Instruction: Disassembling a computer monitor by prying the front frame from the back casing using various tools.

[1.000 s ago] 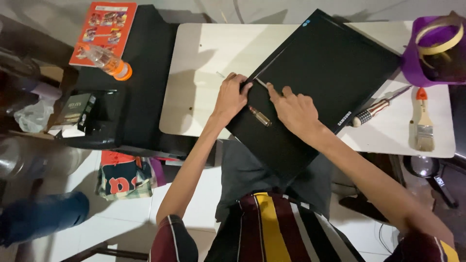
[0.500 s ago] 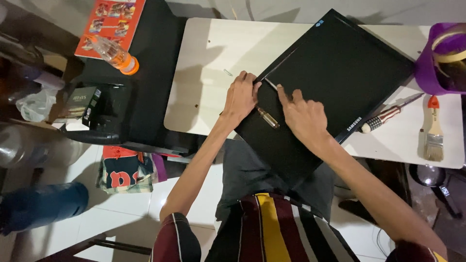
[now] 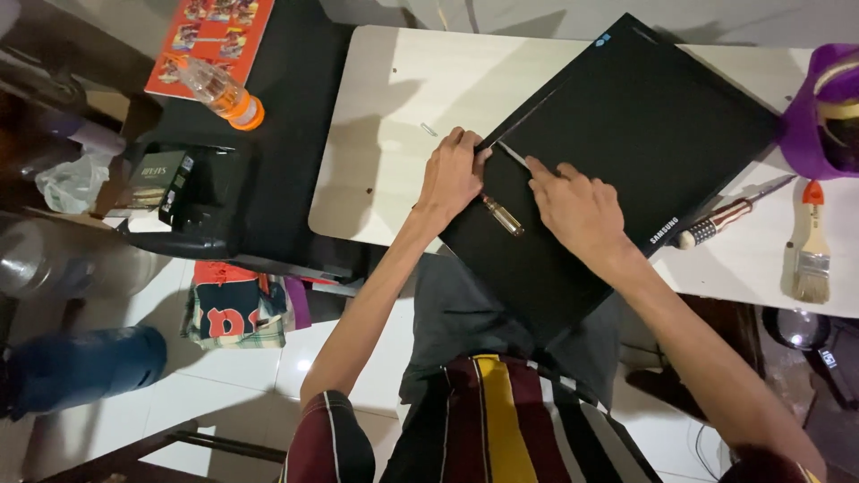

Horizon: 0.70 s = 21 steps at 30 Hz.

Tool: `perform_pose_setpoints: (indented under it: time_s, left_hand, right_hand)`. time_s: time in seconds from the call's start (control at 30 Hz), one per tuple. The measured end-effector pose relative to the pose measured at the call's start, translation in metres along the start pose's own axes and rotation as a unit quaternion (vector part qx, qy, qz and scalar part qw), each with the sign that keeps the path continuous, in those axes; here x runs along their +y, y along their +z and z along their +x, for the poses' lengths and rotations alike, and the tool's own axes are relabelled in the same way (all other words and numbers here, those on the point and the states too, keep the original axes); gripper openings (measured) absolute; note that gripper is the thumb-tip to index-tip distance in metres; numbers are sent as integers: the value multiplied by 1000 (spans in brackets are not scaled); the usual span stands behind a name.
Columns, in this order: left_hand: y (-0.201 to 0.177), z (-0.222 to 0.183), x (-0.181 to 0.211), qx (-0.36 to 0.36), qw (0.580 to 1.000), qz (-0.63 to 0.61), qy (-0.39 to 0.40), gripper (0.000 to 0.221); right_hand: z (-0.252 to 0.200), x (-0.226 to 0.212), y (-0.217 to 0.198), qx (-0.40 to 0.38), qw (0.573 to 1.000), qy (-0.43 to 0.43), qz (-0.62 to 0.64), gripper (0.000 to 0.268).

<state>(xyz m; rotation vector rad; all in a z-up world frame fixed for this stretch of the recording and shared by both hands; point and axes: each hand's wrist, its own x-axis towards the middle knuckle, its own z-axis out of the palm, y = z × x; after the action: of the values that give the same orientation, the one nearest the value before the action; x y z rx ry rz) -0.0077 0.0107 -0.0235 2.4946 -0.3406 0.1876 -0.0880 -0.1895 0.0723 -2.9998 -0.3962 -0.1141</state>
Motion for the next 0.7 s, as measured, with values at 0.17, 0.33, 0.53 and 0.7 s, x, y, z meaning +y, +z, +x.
perform_pose_setpoints:
  time_s: [0.17,0.33,0.53,0.7]
  left_hand:
    - [0,0,-2,0,1000,-9,6,25]
    - [0,0,2,7,1000,-13,11,25]
    - [-5,-4,4,-1,1000,-7,4,27]
    - [-2,-3,2,4,1000,-9,11,27]
  right_hand:
    - [-5,9,0,-23,1000,7,20,33]
    - [-15,27,5,3,1000,0,-8,35]
    - [-16,23,17,38,996,-42,-71,36]
    - [-16,7,-3,27,997,-46,-60,30]
